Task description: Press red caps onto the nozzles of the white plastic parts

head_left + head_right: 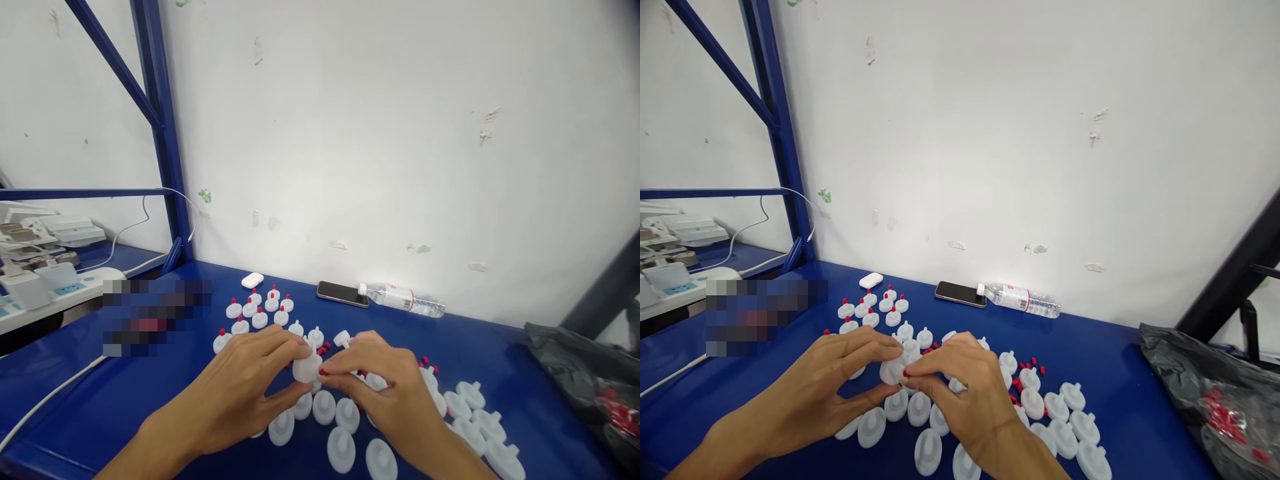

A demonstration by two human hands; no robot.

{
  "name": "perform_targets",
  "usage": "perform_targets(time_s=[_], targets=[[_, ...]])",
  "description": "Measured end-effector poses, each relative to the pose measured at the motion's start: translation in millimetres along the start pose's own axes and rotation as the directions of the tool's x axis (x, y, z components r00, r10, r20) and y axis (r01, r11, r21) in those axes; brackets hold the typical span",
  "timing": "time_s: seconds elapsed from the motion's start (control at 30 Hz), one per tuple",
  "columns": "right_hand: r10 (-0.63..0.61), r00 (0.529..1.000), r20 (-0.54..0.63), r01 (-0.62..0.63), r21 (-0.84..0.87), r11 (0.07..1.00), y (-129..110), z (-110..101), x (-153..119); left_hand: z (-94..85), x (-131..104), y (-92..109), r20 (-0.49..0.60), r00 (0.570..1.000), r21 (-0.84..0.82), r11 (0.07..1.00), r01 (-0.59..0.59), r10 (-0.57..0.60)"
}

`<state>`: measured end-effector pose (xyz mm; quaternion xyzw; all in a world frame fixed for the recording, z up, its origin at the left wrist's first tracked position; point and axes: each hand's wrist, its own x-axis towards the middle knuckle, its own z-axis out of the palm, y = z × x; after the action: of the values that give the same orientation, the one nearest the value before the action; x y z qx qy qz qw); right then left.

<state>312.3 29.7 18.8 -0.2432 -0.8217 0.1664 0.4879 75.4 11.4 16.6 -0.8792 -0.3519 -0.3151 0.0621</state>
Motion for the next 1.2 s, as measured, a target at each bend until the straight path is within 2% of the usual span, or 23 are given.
perform_targets(time_s=[0.13,0.23,0.43,0.53,0.63,0.73,0.87,0.93,1.1,1.2], targets=[[0.267,0.958,0.109,-0.28,0.135,0.95,-10.9,-5.0,5.3,-5.8,5.4,0.6,-0.085,0.994,-0.025,0.997,-0.076,0.074],[0.349,0.916,0.2,-0.39,0.231,0.891,-16.5,-5.2,5.0,-8.0,5.2,4.4,-0.157,0.981,0.011,0.993,-0.117,0.117],[0.309,0.876,0.37,-0.456,0.425,0.782,-16.2,-0.6,-1.2,-7.6,-1.6,16.8,-0.204,0.966,0.031,0.987,-0.157,0.16],[0.283,0.857,0.429,-0.483,0.484,0.729,-14.2,-1.7,-1.8,-5.1,-0.2,17.3,-0.212,0.971,-0.012,0.994,-0.111,0.106],[0.241,0.84,0.486,-0.516,0.581,0.629,-13.2,-4.5,-0.9,-4.4,2.6,15.6,-0.211,0.977,-0.059,0.997,-0.057,0.043],[0.266,0.823,0.503,-0.554,0.603,0.574,-13.9,-5.9,-0.5,-4.6,3.6,15.2,-0.202,0.978,-0.056,0.996,-0.071,0.059],[0.297,0.815,0.498,-0.563,0.558,0.609,-15.4,-3.9,-1.8,-3.5,2.1,16.5,-0.186,0.973,-0.028,0.989,-0.145,0.137],[0.291,0.818,0.497,-0.562,0.579,0.591,-16.1,-2.2,-2.8,-2.5,1.4,17.0,-0.187,0.971,-0.029,0.987,-0.156,0.148],[0.321,0.796,0.513,-0.605,0.657,0.451,-17.0,2.4,-4.8,1.3,4.6,18.2,-0.255,0.945,0.001,0.977,-0.214,0.207],[0.337,0.801,0.494,-0.598,0.65,0.469,-12.8,5.4,-6.0,2.9,7.7,20.9,-0.279,0.933,0.015,0.972,-0.235,0.23]])
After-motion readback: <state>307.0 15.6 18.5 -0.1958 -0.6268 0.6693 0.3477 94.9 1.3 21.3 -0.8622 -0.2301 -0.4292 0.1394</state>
